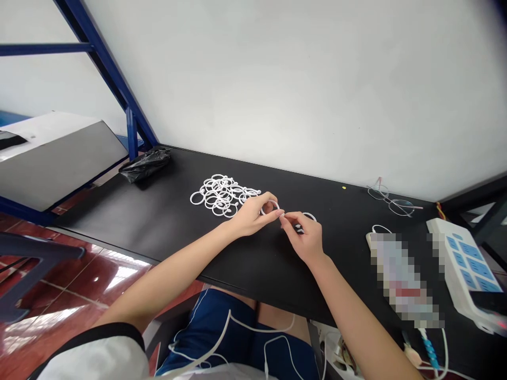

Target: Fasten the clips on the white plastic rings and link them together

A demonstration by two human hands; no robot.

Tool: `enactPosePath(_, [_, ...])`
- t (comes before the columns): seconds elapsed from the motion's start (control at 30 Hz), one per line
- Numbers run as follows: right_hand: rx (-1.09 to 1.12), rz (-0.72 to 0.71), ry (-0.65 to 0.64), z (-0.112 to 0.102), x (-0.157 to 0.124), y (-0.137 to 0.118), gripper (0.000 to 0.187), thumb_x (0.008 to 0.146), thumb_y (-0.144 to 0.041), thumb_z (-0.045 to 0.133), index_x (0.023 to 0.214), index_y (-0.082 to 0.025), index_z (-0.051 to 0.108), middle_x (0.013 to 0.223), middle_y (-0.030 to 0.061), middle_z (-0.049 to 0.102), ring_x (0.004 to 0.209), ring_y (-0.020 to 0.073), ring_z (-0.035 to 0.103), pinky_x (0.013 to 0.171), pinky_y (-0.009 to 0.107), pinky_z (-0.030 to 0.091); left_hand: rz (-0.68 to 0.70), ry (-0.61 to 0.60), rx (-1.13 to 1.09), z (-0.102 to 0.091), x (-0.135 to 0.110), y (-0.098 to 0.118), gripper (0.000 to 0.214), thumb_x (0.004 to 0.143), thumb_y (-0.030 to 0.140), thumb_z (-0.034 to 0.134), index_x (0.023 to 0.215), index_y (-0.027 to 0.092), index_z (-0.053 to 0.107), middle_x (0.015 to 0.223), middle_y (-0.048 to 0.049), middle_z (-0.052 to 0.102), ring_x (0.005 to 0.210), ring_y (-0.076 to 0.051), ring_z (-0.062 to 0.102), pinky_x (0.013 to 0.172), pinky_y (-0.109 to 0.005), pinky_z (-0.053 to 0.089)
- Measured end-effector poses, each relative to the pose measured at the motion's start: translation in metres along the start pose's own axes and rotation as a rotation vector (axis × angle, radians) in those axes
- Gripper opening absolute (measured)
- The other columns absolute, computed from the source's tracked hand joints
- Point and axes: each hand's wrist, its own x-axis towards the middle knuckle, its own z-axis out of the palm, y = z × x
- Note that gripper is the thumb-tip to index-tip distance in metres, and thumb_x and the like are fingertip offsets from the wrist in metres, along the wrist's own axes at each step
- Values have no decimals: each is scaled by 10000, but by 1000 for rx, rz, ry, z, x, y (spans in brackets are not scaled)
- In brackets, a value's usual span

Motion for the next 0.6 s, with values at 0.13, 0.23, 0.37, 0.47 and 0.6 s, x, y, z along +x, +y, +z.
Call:
enactPosePath(0.13, [41,65,-144,0,-3,2,194,985,-328,441,853,-219,532,556,-48,541,486,113,533,528,242,426,-82,-29,-55,-2,1,6,344,903,503,511,908,163,563,685,6,562,628,-116,507,531,-200,364])
enactPosePath(0.23, [57,59,-170,1,-3,0,232,1003,-320,390,818,-223,491,545,-53,504,471,110,500,511,240,395,-121,-60,-112,-1,0,8,357,908,509,496,893,161,575,666,15,547,595,-104,504,537,-201,370])
enactPosePath(0.37, [56,36,-151,4,-4,-3,246,1006,-307,379,799,-224,484,582,-40,513,492,110,498,523,243,392,-149,-31,-223,7,-1,6,414,918,549,463,842,157,577,653,16,543,561,-98,508,567,-217,394])
enactPosePath(0.47, [68,41,-142,7,-7,-2,253,1008,-298,377,784,-224,469,582,-40,501,490,107,483,520,243,387,-186,20,-285,15,-3,4,519,941,598,361,777,154,572,544,35,471,501,-97,467,556,-228,388])
enactPosePath(0.6, [97,62,-125,11,-10,0,254,1012,-304,370,782,-228,447,573,-46,471,477,106,454,500,245,373,-229,100,-280,22,-5,4,574,945,619,312,736,152,574,518,38,437,501,-96,427,557,-231,382])
